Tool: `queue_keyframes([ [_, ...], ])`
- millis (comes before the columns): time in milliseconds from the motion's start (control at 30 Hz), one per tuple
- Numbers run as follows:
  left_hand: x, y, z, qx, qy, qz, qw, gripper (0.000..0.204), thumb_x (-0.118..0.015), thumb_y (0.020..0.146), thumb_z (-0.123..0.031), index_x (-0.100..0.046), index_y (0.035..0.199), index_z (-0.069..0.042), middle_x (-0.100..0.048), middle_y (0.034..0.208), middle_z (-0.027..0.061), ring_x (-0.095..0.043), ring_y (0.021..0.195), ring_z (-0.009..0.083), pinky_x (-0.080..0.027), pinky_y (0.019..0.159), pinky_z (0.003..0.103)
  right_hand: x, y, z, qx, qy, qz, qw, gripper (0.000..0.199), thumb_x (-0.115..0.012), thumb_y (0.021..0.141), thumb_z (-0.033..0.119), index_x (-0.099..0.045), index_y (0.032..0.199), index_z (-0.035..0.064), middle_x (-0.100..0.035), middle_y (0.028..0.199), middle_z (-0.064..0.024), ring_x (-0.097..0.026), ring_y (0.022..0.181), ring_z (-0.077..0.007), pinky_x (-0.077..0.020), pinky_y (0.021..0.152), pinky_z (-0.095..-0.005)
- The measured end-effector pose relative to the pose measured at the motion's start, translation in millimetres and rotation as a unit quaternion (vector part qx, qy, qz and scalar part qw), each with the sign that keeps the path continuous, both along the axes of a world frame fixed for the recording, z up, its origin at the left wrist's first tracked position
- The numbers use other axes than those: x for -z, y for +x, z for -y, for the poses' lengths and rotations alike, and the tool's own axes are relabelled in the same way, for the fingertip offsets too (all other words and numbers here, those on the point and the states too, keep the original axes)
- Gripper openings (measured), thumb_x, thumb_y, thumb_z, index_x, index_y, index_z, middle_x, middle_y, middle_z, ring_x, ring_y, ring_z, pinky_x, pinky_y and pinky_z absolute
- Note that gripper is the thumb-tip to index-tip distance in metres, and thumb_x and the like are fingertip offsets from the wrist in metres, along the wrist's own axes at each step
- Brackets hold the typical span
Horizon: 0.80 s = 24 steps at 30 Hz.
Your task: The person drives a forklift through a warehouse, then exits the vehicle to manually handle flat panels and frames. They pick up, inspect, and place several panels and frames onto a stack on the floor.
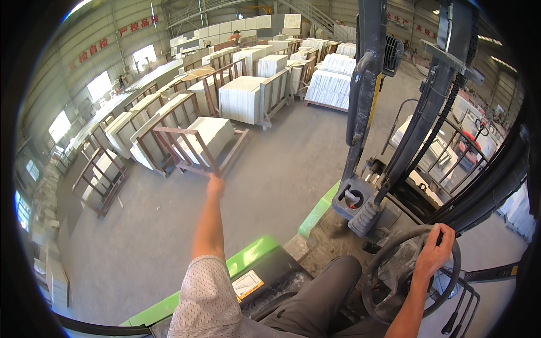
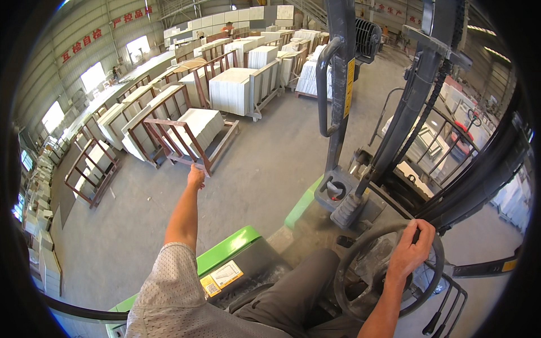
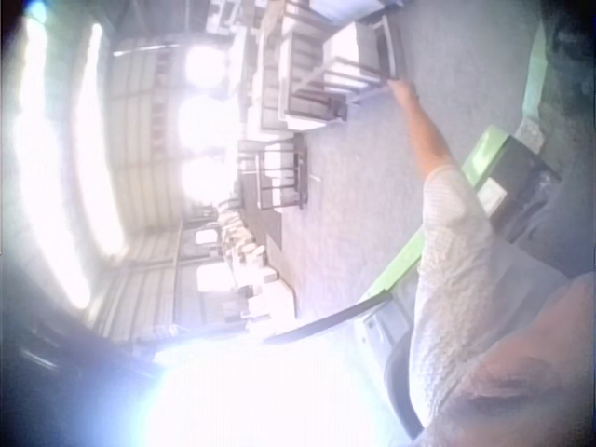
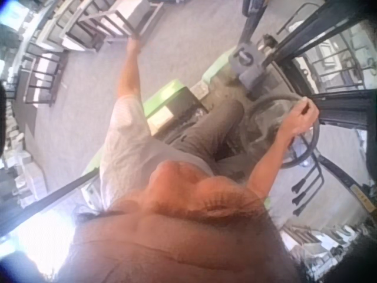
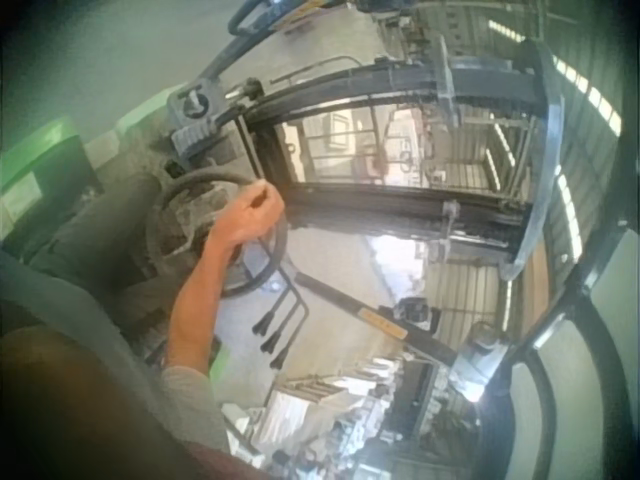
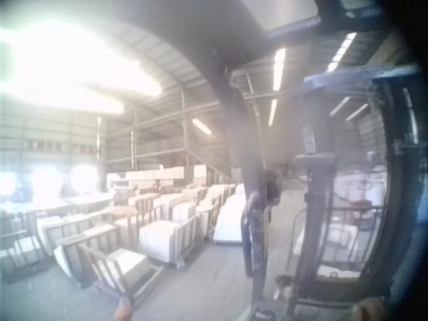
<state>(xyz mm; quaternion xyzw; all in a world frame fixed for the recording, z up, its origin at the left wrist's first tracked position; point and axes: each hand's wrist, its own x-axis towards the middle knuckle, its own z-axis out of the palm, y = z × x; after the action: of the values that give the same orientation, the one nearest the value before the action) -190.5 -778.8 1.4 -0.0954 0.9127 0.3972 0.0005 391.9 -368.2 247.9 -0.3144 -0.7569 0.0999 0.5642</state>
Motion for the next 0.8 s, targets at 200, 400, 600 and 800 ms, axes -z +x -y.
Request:
queue_keyframes([
  [200, 5, 14, -6, 0.012, -0.049, -0.011, 0.999, 0.064, -0.049, 0.092, -0.013, -0.021, 0.150, -0.013, -0.068, 0.083, 0.0257, -0.067, 0.052, 0.0324, -0.054, 0.039, 0.042, 6, 2, -4, 0.005, -0.003, -0.009, 1.000, 0.010, -0.061, 0.095, 0.006, -0.059, 0.098, -0.0033, -0.059, 0.097, -0.0118, -0.056, 0.089, -0.0262, -0.0467, 0.084, -0.0346],
  [400, -21, 27, -14, 0.011, -0.015, 0.058, 0.998, 0.059, -0.047, 0.094, -0.018, -0.030, 0.151, -0.013, -0.065, 0.119, 0.0262, -0.069, 0.095, 0.0401, -0.060, 0.068, 0.045, 10, -1, -5, 0.001, -0.011, -0.006, 1.000, 0.012, -0.060, 0.097, 0.008, -0.059, 0.098, -0.0033, -0.060, 0.098, -0.0106, -0.055, 0.089, -0.0240, -0.0457, 0.086, -0.0337],
  [600, -16, 3, -11, 0.014, -0.023, 0.038, 0.999, 0.071, -0.047, 0.090, -0.008, -0.015, 0.153, -0.012, -0.068, 0.081, 0.0237, -0.068, 0.052, 0.0315, -0.055, 0.039, 0.042, 13, -1, -5, 0.006, -0.011, -0.012, 1.000, 0.011, -0.060, 0.097, 0.007, -0.059, 0.098, -0.0038, -0.060, 0.098, -0.0112, -0.055, 0.089, -0.0245, -0.0457, 0.085, -0.0340],
  [800, -14, 4, -10, 0.037, -0.015, 0.033, 0.999, 0.070, -0.045, 0.092, -0.006, -0.014, 0.153, -0.015, -0.066, 0.075, 0.0207, -0.066, 0.049, 0.0296, -0.054, 0.038, 0.042, 17, -2, 0, 0.016, -0.013, -0.008, 1.000, 0.011, -0.060, 0.097, 0.007, -0.059, 0.098, -0.0032, -0.060, 0.098, -0.0111, -0.056, 0.089, -0.0239, -0.0460, 0.085, -0.0341],
])
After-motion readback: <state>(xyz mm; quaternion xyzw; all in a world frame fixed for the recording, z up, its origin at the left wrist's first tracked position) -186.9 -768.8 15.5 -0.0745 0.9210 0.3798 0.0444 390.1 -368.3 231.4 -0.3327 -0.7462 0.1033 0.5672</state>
